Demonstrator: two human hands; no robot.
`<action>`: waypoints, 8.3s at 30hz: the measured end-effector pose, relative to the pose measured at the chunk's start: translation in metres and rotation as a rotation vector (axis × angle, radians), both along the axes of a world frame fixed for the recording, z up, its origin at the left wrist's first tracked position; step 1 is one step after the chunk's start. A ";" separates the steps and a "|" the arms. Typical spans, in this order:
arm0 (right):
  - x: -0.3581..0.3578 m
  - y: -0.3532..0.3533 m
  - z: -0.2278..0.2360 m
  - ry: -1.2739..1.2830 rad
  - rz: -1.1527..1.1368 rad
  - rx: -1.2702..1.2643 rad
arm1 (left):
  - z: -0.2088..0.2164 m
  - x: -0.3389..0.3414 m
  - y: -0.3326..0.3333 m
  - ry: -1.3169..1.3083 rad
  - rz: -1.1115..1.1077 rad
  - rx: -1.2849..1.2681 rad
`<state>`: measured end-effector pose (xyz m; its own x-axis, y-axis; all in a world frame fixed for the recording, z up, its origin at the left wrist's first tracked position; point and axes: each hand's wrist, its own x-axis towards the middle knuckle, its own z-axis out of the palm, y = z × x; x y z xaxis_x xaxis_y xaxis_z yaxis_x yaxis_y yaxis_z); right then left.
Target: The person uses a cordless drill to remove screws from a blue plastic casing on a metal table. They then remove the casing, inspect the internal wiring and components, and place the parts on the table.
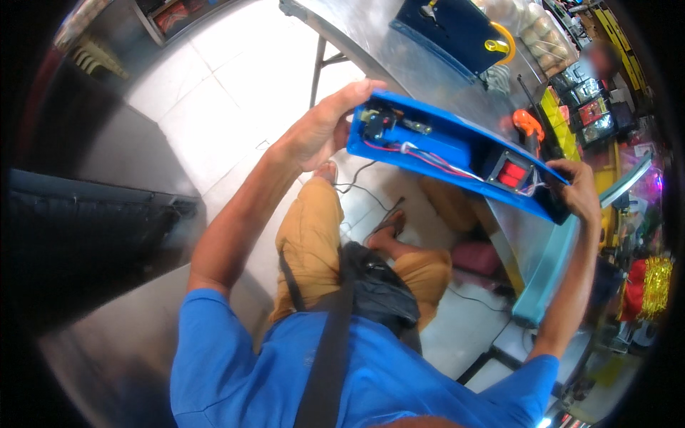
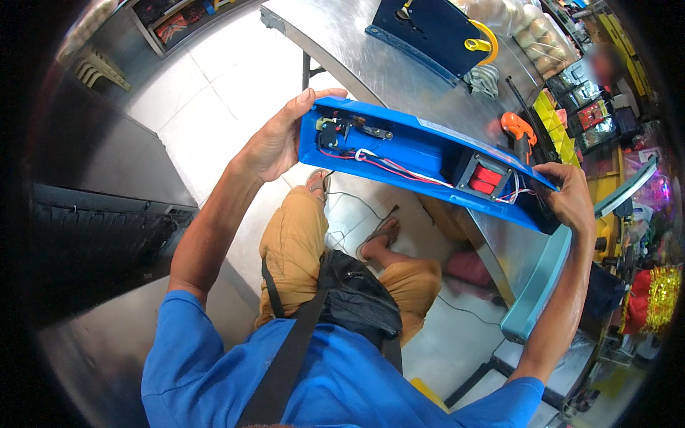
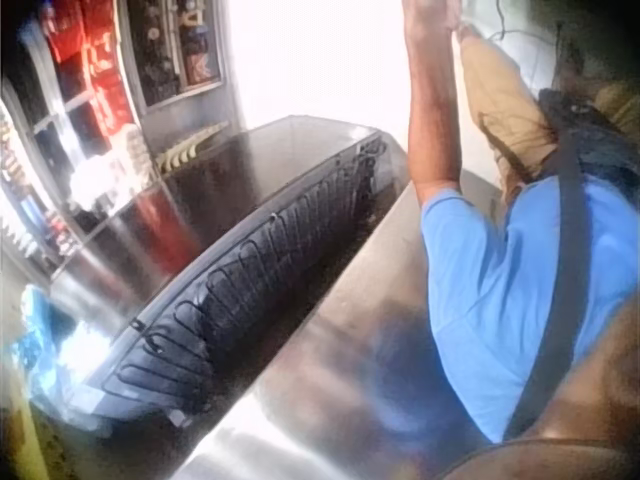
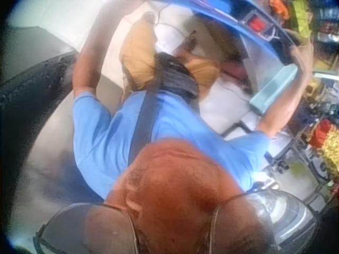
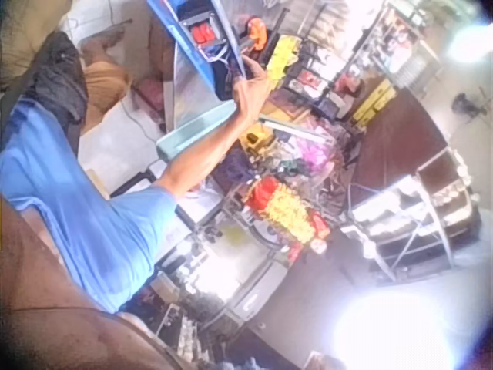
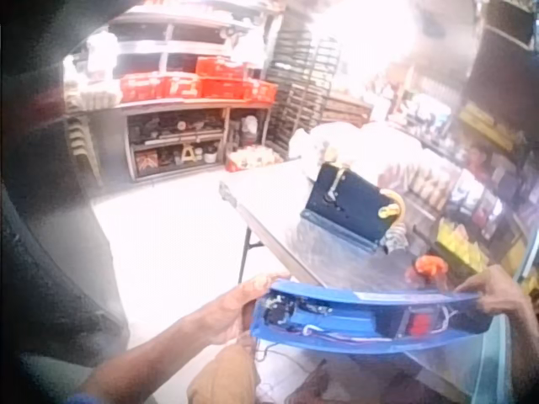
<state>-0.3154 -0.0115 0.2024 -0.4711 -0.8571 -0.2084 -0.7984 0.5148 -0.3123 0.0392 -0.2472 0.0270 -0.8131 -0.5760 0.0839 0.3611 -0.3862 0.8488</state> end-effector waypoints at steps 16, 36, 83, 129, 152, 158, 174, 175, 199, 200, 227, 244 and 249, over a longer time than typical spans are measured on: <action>0.009 0.017 -0.012 0.021 0.032 -0.127 | 0.000 -0.002 -0.005 0.008 -0.055 -0.073; -0.008 0.010 -0.029 0.036 0.039 -0.095 | -0.001 -0.009 -0.006 -0.018 -0.002 -0.109; 0.012 0.018 -0.043 0.144 -0.002 -0.174 | -0.012 -0.014 -0.023 0.039 0.012 -0.117; 0.069 0.078 -0.153 0.312 -0.044 -0.966 | -0.051 -0.061 0.096 0.023 0.446 0.128; 0.070 0.067 -0.151 0.049 -0.244 -1.065 | -0.025 -0.074 0.065 -0.096 0.120 0.006; 0.068 0.027 -0.148 0.162 -0.273 -1.043 | -0.020 -0.090 0.016 -0.384 0.166 -0.071; 0.056 -0.046 -0.177 0.190 -0.126 -1.048 | -0.027 -0.089 -0.043 -0.453 0.233 -0.160; 0.058 -0.044 -0.178 0.192 -0.117 -1.072 | -0.028 -0.088 -0.044 -0.426 0.216 -0.154; 0.108 0.295 -0.158 0.365 -0.878 -0.948 | -0.025 -0.183 0.315 -0.114 -0.537 -0.341; 0.109 0.290 -0.159 0.370 -0.890 -0.955 | -0.021 -0.185 0.324 -0.143 -0.608 -0.294; 0.282 0.407 -0.153 -0.107 -1.116 -1.267 | -0.014 -0.207 0.429 -0.020 -0.996 0.425; 0.252 0.410 -0.151 -0.801 -1.002 -1.347 | 0.006 -0.163 0.401 -0.068 -0.654 0.240; 0.242 0.419 -0.165 -0.892 -1.027 -1.423 | -0.001 -0.166 0.398 -0.088 -0.667 0.244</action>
<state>-0.0731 0.4074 0.0371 -0.9827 -0.1070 -0.1511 0.1791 -0.3424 -0.9223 -0.1265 0.1513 0.0260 -0.9964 0.0523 -0.0662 -0.0841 -0.6834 0.7252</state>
